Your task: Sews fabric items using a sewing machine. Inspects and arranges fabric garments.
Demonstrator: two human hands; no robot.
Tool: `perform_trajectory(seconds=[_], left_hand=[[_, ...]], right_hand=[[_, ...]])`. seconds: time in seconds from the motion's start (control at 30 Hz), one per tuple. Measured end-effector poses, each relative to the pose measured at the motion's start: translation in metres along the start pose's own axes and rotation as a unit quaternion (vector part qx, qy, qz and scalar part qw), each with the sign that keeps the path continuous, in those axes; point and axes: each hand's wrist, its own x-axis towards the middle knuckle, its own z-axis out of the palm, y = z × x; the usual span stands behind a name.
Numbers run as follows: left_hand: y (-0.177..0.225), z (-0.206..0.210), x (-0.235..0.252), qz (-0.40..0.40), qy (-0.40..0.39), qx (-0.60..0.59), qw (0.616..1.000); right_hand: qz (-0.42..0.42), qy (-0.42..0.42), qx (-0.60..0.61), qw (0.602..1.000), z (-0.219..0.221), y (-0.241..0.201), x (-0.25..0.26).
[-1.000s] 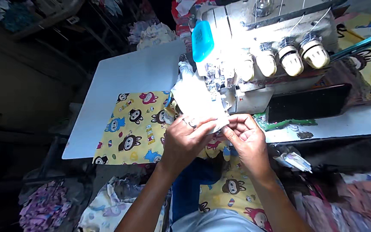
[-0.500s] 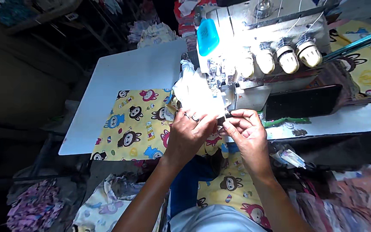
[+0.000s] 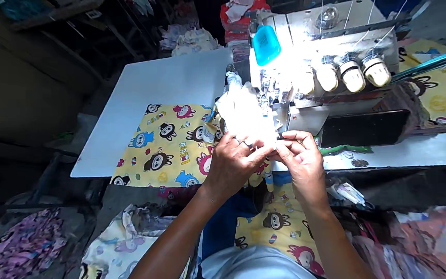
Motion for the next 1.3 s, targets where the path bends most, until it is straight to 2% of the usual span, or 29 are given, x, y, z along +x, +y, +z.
perform_trajectory(seconds=[0.13,0.23,0.4,0.47,0.57,0.63,0.73,0.8,0.97,1.2,1.3], left_hand=[[0.007,0.026,-0.012,-0.030,0.050,-0.007,0.998],[0.002,0.048,-0.025,-0.038,0.052,0.012,0.998],[-0.009,0.020,-0.032,-0.031,-0.012,0.019,0.999],[-0.012,0.007,-0.024,-0.030,-0.068,0.033,0.997],[-0.018,-0.005,-0.003,-0.067,-0.145,0.023,0.987],[-0.023,-0.009,0.013,-0.095,-0.173,0.013,0.980],[-0.038,0.000,0.031,-0.120,-0.179,0.032,0.976],[-0.048,0.010,0.038,-0.138,-0.162,0.039,0.976],[-0.047,0.011,0.043,-0.246,-0.167,0.032,0.954],[-0.013,-0.018,0.012,-0.315,-0.118,0.031,0.941],[0.001,-0.020,-0.007,-0.321,-0.086,-0.001,0.943]], right_hand=[[-0.011,-0.001,-0.028,1.000,-0.001,-0.004,0.004],[-0.039,-0.013,-0.057,0.997,0.003,-0.004,-0.002],[-0.116,-0.015,-0.157,0.981,0.001,0.008,-0.002],[-0.162,-0.005,-0.248,0.955,0.001,0.007,0.009],[-0.243,0.017,-0.389,0.889,0.008,-0.002,0.024],[-0.261,0.020,-0.449,0.854,0.010,-0.007,0.028],[-0.260,0.017,-0.485,0.835,0.009,-0.007,0.027],[-0.251,0.012,-0.490,0.835,0.008,-0.004,0.022],[-0.227,-0.007,-0.473,0.851,0.006,0.008,0.010],[-0.216,-0.065,-0.419,0.879,0.011,0.009,-0.003],[-0.196,-0.121,-0.351,0.908,0.017,0.008,-0.003]])
